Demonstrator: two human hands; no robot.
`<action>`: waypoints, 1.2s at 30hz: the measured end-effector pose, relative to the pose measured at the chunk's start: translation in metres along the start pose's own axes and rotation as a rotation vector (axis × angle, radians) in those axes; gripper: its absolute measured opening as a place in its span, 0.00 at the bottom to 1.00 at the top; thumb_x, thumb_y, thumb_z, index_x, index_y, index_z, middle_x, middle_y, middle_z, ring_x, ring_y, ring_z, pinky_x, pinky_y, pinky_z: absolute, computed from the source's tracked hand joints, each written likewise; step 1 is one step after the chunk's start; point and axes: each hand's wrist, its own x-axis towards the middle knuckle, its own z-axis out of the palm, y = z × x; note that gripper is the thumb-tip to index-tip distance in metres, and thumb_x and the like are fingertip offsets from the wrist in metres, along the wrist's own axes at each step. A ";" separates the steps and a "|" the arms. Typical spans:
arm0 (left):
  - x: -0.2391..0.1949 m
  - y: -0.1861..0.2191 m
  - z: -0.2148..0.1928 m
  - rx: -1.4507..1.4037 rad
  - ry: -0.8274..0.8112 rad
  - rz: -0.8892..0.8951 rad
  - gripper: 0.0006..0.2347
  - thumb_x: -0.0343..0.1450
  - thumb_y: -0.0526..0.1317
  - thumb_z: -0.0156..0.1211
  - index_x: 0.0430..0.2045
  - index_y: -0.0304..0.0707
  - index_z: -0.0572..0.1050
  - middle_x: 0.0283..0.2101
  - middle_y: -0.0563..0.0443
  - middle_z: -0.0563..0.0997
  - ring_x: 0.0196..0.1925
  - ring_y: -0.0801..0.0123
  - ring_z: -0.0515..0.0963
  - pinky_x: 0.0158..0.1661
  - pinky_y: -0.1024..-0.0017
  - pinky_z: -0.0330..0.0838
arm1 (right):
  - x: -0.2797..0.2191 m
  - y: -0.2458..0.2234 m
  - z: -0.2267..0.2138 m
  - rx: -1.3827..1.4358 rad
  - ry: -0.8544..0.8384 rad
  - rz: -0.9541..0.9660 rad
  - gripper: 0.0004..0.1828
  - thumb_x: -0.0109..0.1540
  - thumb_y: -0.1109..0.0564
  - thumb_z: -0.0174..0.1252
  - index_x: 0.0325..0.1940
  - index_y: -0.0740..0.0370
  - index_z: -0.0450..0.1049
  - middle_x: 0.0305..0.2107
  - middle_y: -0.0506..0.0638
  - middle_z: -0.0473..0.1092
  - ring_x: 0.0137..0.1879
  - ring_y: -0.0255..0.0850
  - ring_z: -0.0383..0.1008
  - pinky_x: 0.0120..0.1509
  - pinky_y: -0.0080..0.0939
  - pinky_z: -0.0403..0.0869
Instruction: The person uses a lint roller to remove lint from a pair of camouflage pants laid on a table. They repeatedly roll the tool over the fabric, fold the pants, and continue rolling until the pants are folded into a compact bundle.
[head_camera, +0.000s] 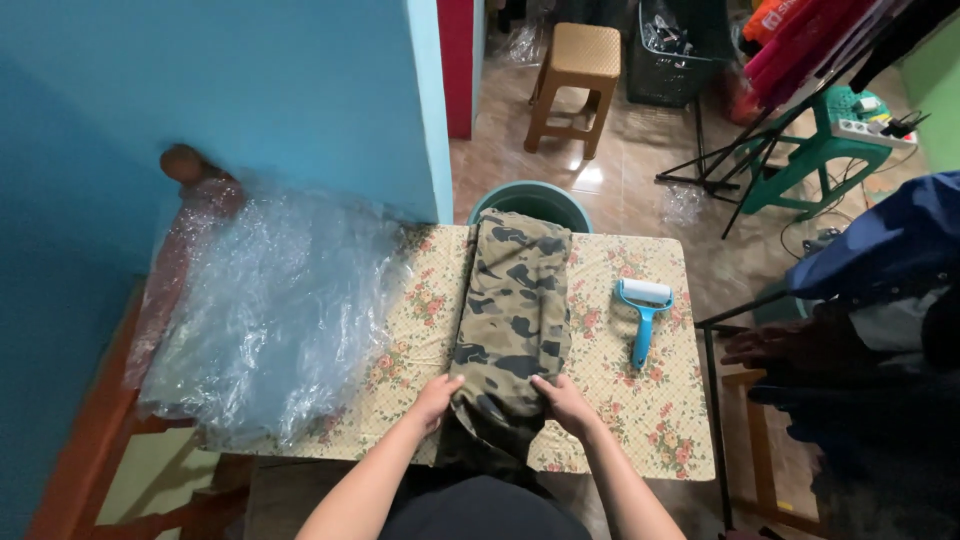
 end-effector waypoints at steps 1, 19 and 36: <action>-0.006 0.003 -0.001 -0.001 -0.001 0.004 0.22 0.73 0.49 0.66 0.59 0.39 0.75 0.62 0.38 0.77 0.62 0.48 0.76 0.55 0.51 0.77 | -0.004 0.000 0.002 -0.001 0.000 -0.004 0.22 0.63 0.47 0.68 0.54 0.65 0.78 0.36 0.63 0.80 0.39 0.56 0.84 0.41 0.65 0.81; -0.050 0.015 -0.010 -0.138 -0.153 -0.233 0.11 0.76 0.35 0.52 0.52 0.36 0.75 0.45 0.41 0.84 0.46 0.54 0.83 0.46 0.55 0.82 | -0.074 -0.043 0.047 -0.514 0.212 0.029 0.18 0.65 0.56 0.58 0.59 0.64 0.76 0.50 0.55 0.79 0.53 0.47 0.80 0.55 0.45 0.76; -0.044 -0.014 -0.017 -0.528 0.091 -0.140 0.14 0.75 0.28 0.49 0.55 0.24 0.73 0.51 0.26 0.82 0.48 0.42 0.82 0.51 0.51 0.77 | -0.097 0.018 0.035 -0.302 -0.219 0.072 0.16 0.66 0.45 0.61 0.41 0.56 0.66 0.31 0.47 0.67 0.31 0.33 0.68 0.29 0.30 0.70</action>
